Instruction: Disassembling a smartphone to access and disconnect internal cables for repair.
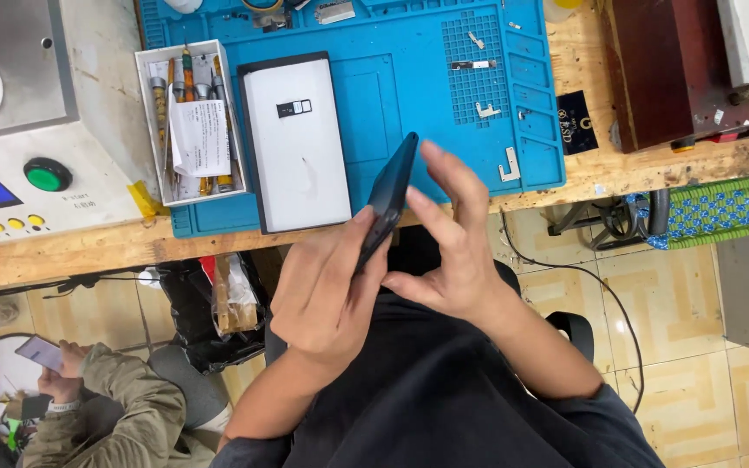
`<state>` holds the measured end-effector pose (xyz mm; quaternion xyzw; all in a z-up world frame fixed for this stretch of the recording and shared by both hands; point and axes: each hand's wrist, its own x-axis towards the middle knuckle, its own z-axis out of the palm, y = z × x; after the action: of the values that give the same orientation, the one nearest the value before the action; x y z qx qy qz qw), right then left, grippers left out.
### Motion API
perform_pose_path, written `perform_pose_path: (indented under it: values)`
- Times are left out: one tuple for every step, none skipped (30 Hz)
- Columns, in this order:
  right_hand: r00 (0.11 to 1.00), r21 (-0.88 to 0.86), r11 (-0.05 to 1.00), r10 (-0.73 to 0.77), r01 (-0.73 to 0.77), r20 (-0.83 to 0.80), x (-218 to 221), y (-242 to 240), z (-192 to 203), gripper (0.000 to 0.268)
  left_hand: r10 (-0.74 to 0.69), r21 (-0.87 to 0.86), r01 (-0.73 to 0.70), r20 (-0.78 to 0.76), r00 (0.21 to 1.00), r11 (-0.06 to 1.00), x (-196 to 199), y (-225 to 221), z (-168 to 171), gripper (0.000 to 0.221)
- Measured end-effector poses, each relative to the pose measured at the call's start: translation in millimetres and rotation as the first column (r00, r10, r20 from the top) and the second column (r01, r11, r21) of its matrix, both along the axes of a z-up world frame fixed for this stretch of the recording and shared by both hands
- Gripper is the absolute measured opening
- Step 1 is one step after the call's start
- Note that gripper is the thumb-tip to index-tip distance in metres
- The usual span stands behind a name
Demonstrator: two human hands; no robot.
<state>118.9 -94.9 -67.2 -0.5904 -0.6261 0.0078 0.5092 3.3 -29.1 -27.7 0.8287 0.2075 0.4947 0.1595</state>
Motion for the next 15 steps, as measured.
perform_pose_path:
  values:
    - [1.0, 0.001, 1.0, 0.007, -0.007, -0.004, 3, 1, -3, 0.056, 0.007, 0.001, -0.007, -0.004, 1.0, 1.0, 1, -1, 2, 0.024]
    - [0.997, 0.026, 0.997, 0.075, -0.076, 0.025, 6, 3, -6, 0.061, -0.02, -0.025, 0.02, 0.001, 1.0, 0.999, 2, -3, 4, 0.023]
    - [0.988, 0.051, 0.988, 0.145, -0.148, 0.058, 9, 5, -8, 0.07, -0.043, -0.05, 0.044, 0.01, 0.999, 0.998, 4, -4, 7, 0.021]
    - [0.986, 0.055, 0.986, 0.154, -0.157, 0.055, 7, 5, -11, 0.07, -0.034, -0.047, 0.034, 0.007, 0.999, 0.998, 4, -6, 8, 0.021]
    - [0.998, 0.044, 0.997, 0.07, -0.069, -0.006, 5, 5, -13, 0.07, -0.022, -0.041, 0.02, -0.044, 0.999, 0.999, 4, -8, 8, 0.021]
    - [0.998, 0.026, 0.999, -0.016, 0.018, -0.067, 4, 6, -16, 0.069, -0.01, -0.036, 0.007, -0.094, 0.996, 0.999, 5, -9, 9, 0.021]
    - [0.998, 0.03, 1.0, -0.005, 0.008, -0.07, 4, 10, -16, 0.069, 0.001, -0.033, -0.004, -0.097, 0.995, 0.999, 5, -9, 9, 0.021]
    - [0.999, 0.161, 0.986, -0.025, 0.033, -0.047, 5, 15, -16, 0.052, -0.049, -0.013, 0.048, -0.089, 0.995, 0.999, 6, -8, 9, 0.021]
    - [0.998, 0.289, 0.955, -0.054, 0.06, -0.031, 5, 19, -16, 0.036, -0.104, 0.007, 0.105, -0.085, 0.991, 0.994, 6, -8, 10, 0.022]
    - [0.998, 0.291, 0.955, -0.047, 0.056, -0.035, 3, 21, -14, 0.036, -0.097, 0.009, 0.099, -0.09, 0.991, 0.995, 3, -5, 7, 0.022]
    - [0.995, 0.313, 0.946, -0.055, 0.077, -0.078, 3, 23, -12, 0.037, -0.205, -0.05, 0.201, -0.109, 0.973, 0.978, 0, -1, 3, 0.035]
    - [0.991, 0.334, 0.937, -0.062, 0.1, -0.121, 2, 24, -10, 0.038, -0.312, -0.11, 0.3, -0.121, 0.942, 0.948, -3, 2, -1, 0.049]
    - [0.991, 0.335, 0.937, -0.064, 0.101, -0.12, 4, 25, -9, 0.038, -0.313, -0.109, 0.301, -0.12, 0.942, 0.947, -7, 7, -6, 0.049]
    - [0.984, 0.313, 0.944, -0.052, 0.104, -0.17, 7, 25, -8, 0.055, -0.272, -0.109, 0.258, -0.144, 0.951, 0.96, -12, 11, -12, 0.052]
    - [0.974, 0.292, 0.95, -0.049, 0.113, -0.219, 9, 25, -7, 0.073, -0.236, -0.108, 0.22, -0.169, 0.957, 0.97, -16, 16, -18, 0.055]
